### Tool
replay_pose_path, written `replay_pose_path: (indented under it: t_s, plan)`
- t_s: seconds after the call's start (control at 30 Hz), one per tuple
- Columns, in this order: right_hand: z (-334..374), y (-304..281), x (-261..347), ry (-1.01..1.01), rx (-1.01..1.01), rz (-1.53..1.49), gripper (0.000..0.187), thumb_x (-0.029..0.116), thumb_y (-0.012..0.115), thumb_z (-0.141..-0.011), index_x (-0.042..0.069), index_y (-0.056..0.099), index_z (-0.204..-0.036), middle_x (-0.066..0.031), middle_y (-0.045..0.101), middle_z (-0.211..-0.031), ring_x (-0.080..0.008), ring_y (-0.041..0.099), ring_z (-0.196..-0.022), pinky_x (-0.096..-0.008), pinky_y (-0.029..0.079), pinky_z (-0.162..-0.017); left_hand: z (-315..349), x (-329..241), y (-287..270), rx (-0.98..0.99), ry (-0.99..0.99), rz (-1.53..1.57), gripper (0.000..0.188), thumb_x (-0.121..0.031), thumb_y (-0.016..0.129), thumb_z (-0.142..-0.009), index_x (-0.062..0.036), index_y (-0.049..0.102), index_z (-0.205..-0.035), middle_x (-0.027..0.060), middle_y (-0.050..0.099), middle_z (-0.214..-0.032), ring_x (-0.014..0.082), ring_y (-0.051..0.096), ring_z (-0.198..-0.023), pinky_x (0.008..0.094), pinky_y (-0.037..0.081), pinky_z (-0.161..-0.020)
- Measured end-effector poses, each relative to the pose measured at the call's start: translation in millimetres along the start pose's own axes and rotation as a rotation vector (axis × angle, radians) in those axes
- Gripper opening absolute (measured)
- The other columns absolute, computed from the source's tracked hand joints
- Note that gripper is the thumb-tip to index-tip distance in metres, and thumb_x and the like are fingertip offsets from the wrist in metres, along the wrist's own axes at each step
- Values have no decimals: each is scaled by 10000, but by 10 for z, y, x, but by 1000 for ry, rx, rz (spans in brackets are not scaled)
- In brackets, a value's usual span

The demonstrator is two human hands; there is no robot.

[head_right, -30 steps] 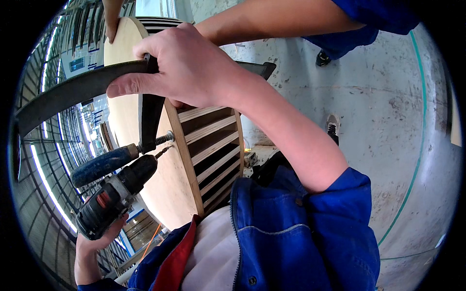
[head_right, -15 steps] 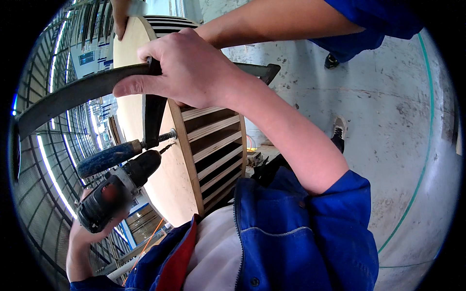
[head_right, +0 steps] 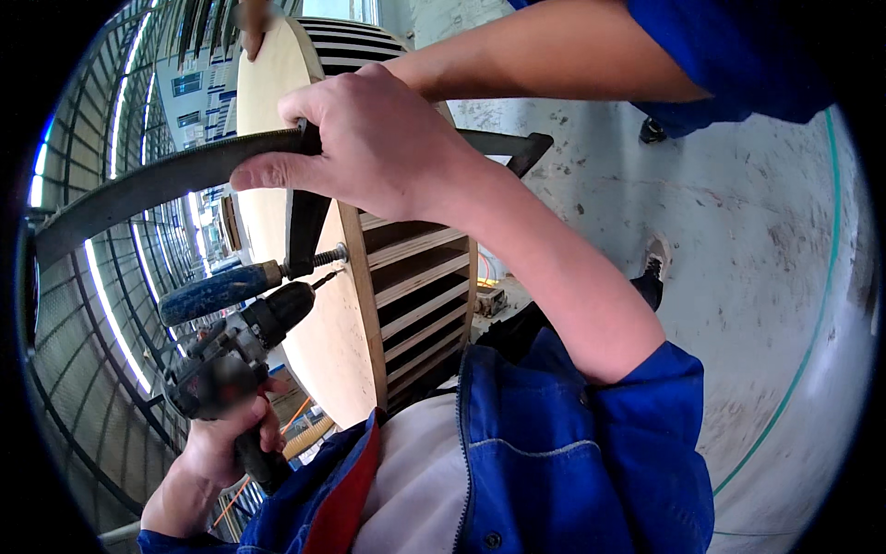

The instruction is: The person uses a cordless drill to drive screws into a wooden slatted structure, securing a curved metal frame to the wood. The person repeatedly positions the drill and fastens screws while a coworker assists by holding the frame steady.

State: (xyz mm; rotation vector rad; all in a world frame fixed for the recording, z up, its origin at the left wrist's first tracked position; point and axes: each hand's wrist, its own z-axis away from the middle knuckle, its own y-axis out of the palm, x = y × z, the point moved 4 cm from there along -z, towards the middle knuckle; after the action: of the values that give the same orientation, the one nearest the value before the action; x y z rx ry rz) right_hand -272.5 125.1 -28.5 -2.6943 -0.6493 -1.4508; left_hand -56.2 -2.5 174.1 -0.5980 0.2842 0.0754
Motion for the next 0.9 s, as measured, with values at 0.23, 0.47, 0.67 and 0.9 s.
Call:
replay_pose_path:
  t_s: [0.23, 0.47, 0.67, 0.9]
  plan:
    - [-39, -23, 4, 17, 52, -29, 591, 565, 756, -891, -15, 706, -788, -120, 572, -548, -255, 617, -552, -379, 473, -549, -13, -3, -21, -17, 19, -15, 281, -166, 717, -953, 28, 623, -1133, 86, 625, -702, 194, 613, -639, 363, 538, -705]
    - [-64, -27, 12, -27, 30, -31, 628, 607, 733, -896, -10, 718, -783, -142, 595, -528, -324, 677, -548, -417, 527, -567, -25, 37, -34, -76, -13, -19, 257, -203, 736, -885, -2, 617, -992, 90, 609, -636, 209, 611, -599, 370, 551, -683]
    - [-68, -31, 26, -26, 38, -25, 643, 611, 728, -893, -9, 682, -728, -165, 594, -540, -342, 688, -575, -428, 543, -594, -26, 87, -48, -49, 16, -77, 210, -181, 751, -930, -29, 620, -995, 73, 627, -690, 188, 618, -639, 334, 524, -685]
    - [-65, -35, 29, -15, 44, -67, 650, 606, 727, -895, -13, 664, -707, -176, 590, -544, -358, 698, -604, -434, 555, -626, -15, 77, -25, -116, 15, -140, 255, -171, 768, -886, -18, 611, -1017, 69, 615, -672, 196, 625, -611, 367, 563, -685]
